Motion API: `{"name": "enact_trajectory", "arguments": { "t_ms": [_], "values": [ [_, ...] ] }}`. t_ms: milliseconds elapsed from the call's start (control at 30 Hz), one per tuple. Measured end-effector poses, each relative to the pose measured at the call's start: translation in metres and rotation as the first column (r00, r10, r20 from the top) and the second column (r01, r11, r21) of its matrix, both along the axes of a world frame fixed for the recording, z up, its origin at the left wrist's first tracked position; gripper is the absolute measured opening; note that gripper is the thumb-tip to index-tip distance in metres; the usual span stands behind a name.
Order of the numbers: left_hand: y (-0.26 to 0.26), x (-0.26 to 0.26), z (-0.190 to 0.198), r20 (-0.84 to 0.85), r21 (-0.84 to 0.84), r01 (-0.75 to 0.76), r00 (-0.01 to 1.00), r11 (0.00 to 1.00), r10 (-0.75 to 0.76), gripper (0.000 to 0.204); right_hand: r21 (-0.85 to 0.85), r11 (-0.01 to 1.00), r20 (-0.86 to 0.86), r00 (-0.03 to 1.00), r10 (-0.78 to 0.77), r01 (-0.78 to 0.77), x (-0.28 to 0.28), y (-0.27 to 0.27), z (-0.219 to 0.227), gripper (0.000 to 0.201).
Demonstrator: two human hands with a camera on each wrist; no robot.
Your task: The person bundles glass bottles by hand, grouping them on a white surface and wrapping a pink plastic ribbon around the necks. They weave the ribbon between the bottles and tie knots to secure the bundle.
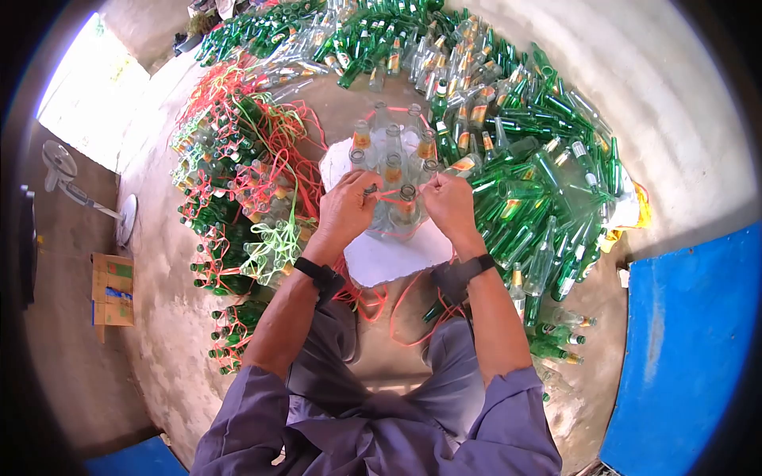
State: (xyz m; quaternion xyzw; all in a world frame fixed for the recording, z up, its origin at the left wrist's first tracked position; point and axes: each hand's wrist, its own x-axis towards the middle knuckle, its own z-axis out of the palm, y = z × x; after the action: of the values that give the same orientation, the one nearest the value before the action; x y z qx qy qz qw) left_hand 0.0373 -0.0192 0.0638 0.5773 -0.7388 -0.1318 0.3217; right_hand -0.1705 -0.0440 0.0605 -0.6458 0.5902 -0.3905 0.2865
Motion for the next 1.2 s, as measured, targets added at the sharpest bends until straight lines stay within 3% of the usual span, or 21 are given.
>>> {"name": "enact_trajectory", "arguments": {
  "t_ms": [167,233,267,333,433,633,700,833,900,1033,1100,1200],
  "values": [
    [0.003,-0.002,0.0,-0.028,-0.024,-0.01,1.0,1.0,0.009,0.021,0.038,0.999,-0.022,1.0,0.002,-0.001,-0.01,-0.001,-0.021,0.018],
    [0.003,-0.003,0.001,-0.036,-0.033,-0.014,0.999,0.999,0.013,0.021,0.248,0.968,0.342,0.939,-0.042,-0.047,-0.011,0.0,-0.034,0.016],
    [0.003,-0.003,0.0,-0.042,-0.021,-0.015,0.999,1.0,0.014,0.021,0.238,0.97,0.345,0.938,-0.042,-0.045,-0.011,0.002,-0.036,0.016],
    [0.003,-0.004,-0.001,-0.046,-0.018,-0.009,0.999,1.0,0.008,0.021,0.35,0.934,0.524,0.841,-0.137,-0.066,-0.006,0.009,-0.032,0.014],
    [0.003,-0.007,-0.003,-0.081,-0.153,0.0,0.997,0.988,-0.012,0.018,0.396,0.916,0.538,0.825,-0.174,-0.066,-0.004,0.009,-0.037,0.01],
    [-0.007,-0.002,0.007,0.093,-0.035,0.027,0.995,0.999,-0.023,0.021,0.439,0.897,0.584,0.777,-0.238,-0.056,0.001,0.004,-0.048,0.008],
    [-0.01,-0.001,0.01,0.186,0.023,0.056,0.981,0.998,-0.06,0.02,0.38,0.925,0.54,0.814,-0.216,-0.006,0.004,0.001,-0.053,0.009],
    [-0.013,-0.004,0.02,0.291,-0.084,0.104,0.954,0.991,-0.075,0.02,0.448,0.893,0.615,0.738,-0.277,-0.039,0.006,0.001,-0.051,0.009],
    [-0.017,-0.009,0.024,0.312,-0.092,0.202,0.936,0.975,-0.164,0.02,0.354,0.935,0.641,0.735,-0.223,-0.025,0.008,0.003,-0.053,0.014],
    [-0.028,-0.028,0.023,0.257,-0.057,0.292,0.929,0.955,-0.268,0.023,0.358,0.933,0.649,0.727,-0.224,-0.033,0.006,-0.003,-0.061,0.019],
    [-0.031,-0.036,0.023,0.176,0.11,0.281,0.938,0.953,-0.297,0.034,0.403,0.912,0.653,0.721,-0.231,-0.072,0.003,-0.005,-0.062,0.02],
    [-0.039,-0.036,0.023,0.14,0.212,0.36,0.909,0.909,-0.393,0.046,0.462,0.884,0.656,0.697,-0.289,-0.069,0.005,-0.011,-0.062,0.019]
  ]
}}
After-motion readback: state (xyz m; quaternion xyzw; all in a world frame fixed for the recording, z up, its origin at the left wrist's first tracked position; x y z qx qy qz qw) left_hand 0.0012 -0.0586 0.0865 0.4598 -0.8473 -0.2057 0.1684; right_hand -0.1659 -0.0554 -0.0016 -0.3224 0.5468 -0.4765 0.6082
